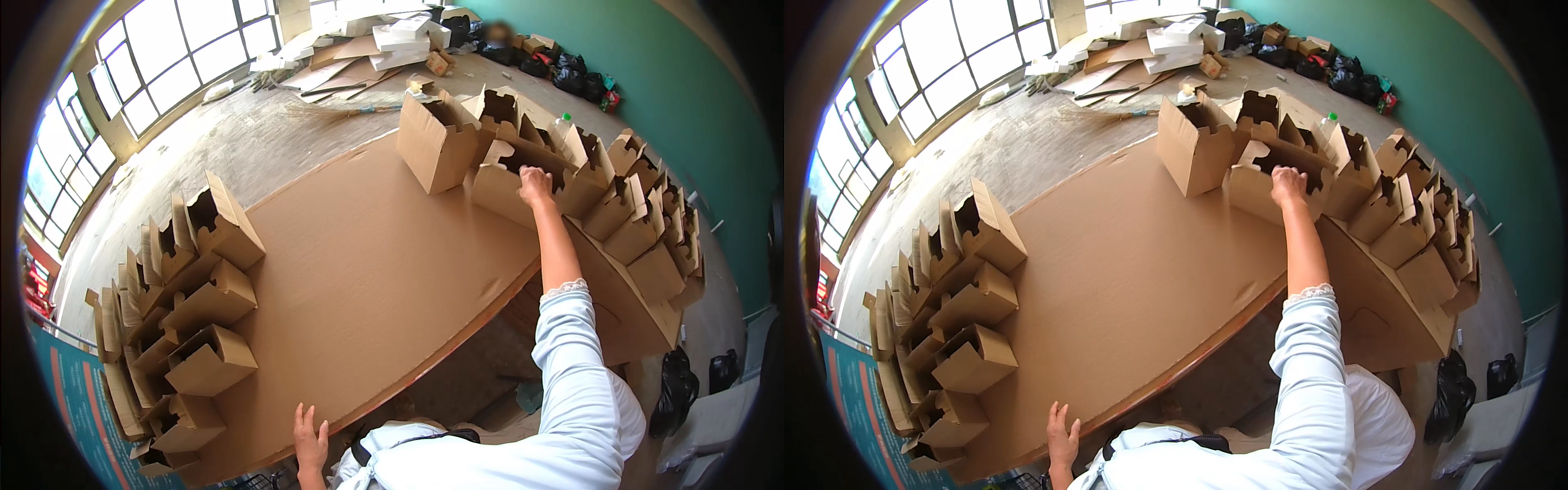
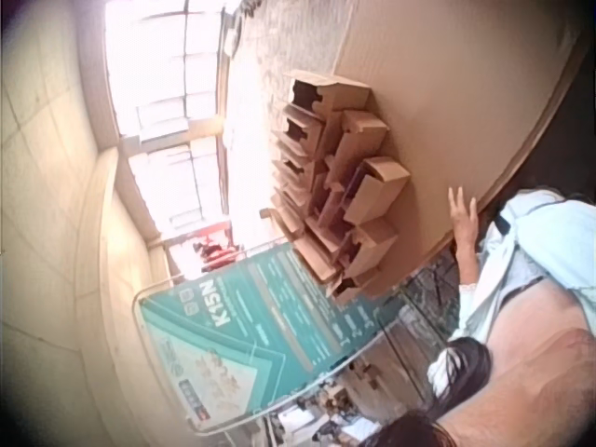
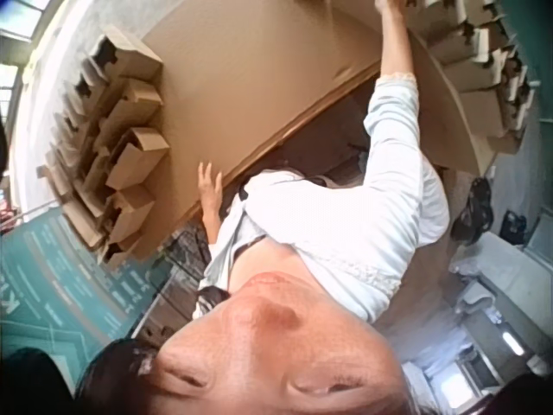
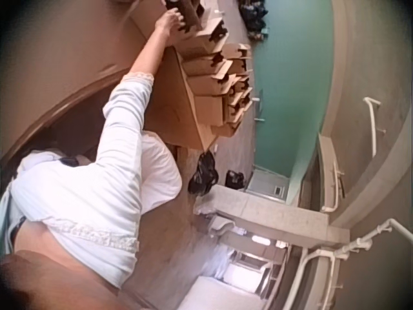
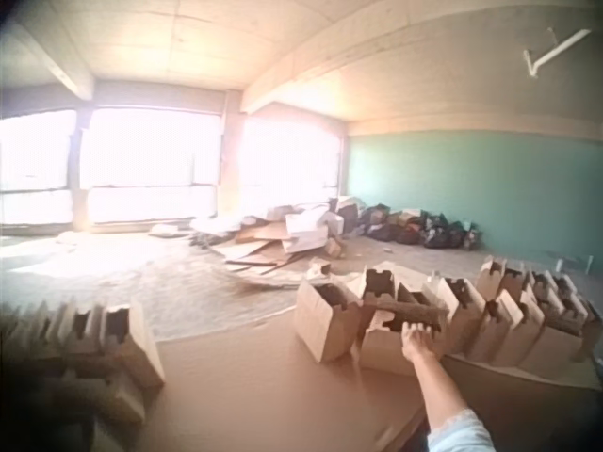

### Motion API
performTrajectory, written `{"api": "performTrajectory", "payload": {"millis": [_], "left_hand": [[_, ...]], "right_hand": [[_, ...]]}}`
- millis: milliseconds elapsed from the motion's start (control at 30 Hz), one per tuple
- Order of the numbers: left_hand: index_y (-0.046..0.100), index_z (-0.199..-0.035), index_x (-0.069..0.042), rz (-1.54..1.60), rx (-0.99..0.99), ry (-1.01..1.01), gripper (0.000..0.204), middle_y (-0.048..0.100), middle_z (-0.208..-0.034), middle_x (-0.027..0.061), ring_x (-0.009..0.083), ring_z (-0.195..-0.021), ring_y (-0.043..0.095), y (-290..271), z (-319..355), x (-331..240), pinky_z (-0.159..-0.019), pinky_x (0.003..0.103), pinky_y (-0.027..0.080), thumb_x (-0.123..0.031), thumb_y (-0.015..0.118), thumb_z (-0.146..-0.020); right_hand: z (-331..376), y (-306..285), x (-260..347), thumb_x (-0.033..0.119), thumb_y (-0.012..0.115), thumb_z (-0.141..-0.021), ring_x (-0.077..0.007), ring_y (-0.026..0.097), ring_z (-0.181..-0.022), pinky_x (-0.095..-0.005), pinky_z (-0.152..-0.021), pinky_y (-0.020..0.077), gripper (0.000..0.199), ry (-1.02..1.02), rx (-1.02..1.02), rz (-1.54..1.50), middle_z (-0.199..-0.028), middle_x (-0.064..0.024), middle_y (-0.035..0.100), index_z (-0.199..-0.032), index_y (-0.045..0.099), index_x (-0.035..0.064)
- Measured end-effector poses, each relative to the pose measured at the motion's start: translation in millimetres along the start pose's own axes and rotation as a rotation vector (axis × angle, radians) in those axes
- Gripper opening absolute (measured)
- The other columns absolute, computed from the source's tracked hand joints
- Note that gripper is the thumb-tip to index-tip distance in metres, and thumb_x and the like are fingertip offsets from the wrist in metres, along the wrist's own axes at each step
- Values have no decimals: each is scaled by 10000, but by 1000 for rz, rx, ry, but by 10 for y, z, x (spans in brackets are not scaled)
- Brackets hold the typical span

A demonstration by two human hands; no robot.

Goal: The person takes plastic bottles from a metal cart by hand, inserts them into individual cardboard boxes on a table, and slides the filled boxes to the side.

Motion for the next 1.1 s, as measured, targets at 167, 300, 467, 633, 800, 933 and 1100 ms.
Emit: {"api": "performTrajectory", "payload": {"millis": [167, 300, 467, 633, 800, 933, 1100], "left_hand": [[601, -1194, 36, 6, -21, 8, 360, 535, -1331, 244, 410, -1214, 531, -25, 134, 76, -1038, 431, 423, -117, 658, -873], [610, -1172, 33, 41, -53, 12, 332, 572, -1292, 228, 399, -1189, 553, -133, 273, 173, -1022, 417, 436, -121, 650, -881], [610, -1184, 21, 90, -132, -4, 328, 597, -1265, 210, 383, -1168, 573, -445, 538, 344, -995, 412, 462, -126, 644, -893], [612, -1198, 11, 161, -265, -117, 327, 606, -1253, 207, 376, -1140, 591, -846, 1242, 907, -971, 410, 482, -116, 638, -898], [642, -1142, 15, 146, -557, -337, 269, 653, -1157, 204, 376, -1038, 636, -1408, 2449, 1875, -893, 417, 519, -103, 624, -900], [661, -1089, 30, 278, -828, -760, 221, 701, -967, 191, 313, -855, 692, -1680, 3640, 2906, -754, 360, 534, -83, 603, -908], [637, -1142, -7, -17, -668, -1128, 342, 678, -1020, 179, 355, -973, 646, -780, 5114, 4644, -824, 421, 516, -90, 676, -812]], "right_hand": [[551, -221, 836, 226, 787, -759, -355, 668, -944, -429, -823, 553, 212, -365, -95, -278, -996, -152, 693, -888, 714, 74], [1390, -640, 1666, 179, 743, -789, -361, 657, -903, -437, -773, 537, 181, -581, -4, -493, -904, -177, 687, -918, 722, 55], [2670, -1184, 2785, 107, 702, -799, -378, 643, -741, -429, -682, 522, 130, -940, 142, -687, -762, -208, 644, -898, 712, 23], [3955, -1566, 3818, 84, 702, -802, -367, 610, -639, -430, -602, 488, 83, -1295, 246, -641, -647, -200, 590, -860, 693, 25], [4827, -1825, 4377, 54, 710, -795, -363, 523, -557, -403, -533, 433, 82, -1364, 276, -608, -594, -198, 509, -815, 648, 3], [5254, -2021, 4484, 29, 703, -796, -321, 507, -542, -334, -546, 436, 77, -1362, 338, -554, -617, -192, 528, -819, 644, -15], [5299, -1755, 4461, 27, 711, -817, -156, 536, -546, -266, -578, 451, 88, -1215, 409, -689, -608, -146, 549, -833, 653, -38]]}}
Point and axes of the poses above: each hand's wrist, its own z-axis away from the middle knuckle, its own y-axis out of the palm, x = y × z, the point moved 7 cm from there along -z, towards the middle knuckle
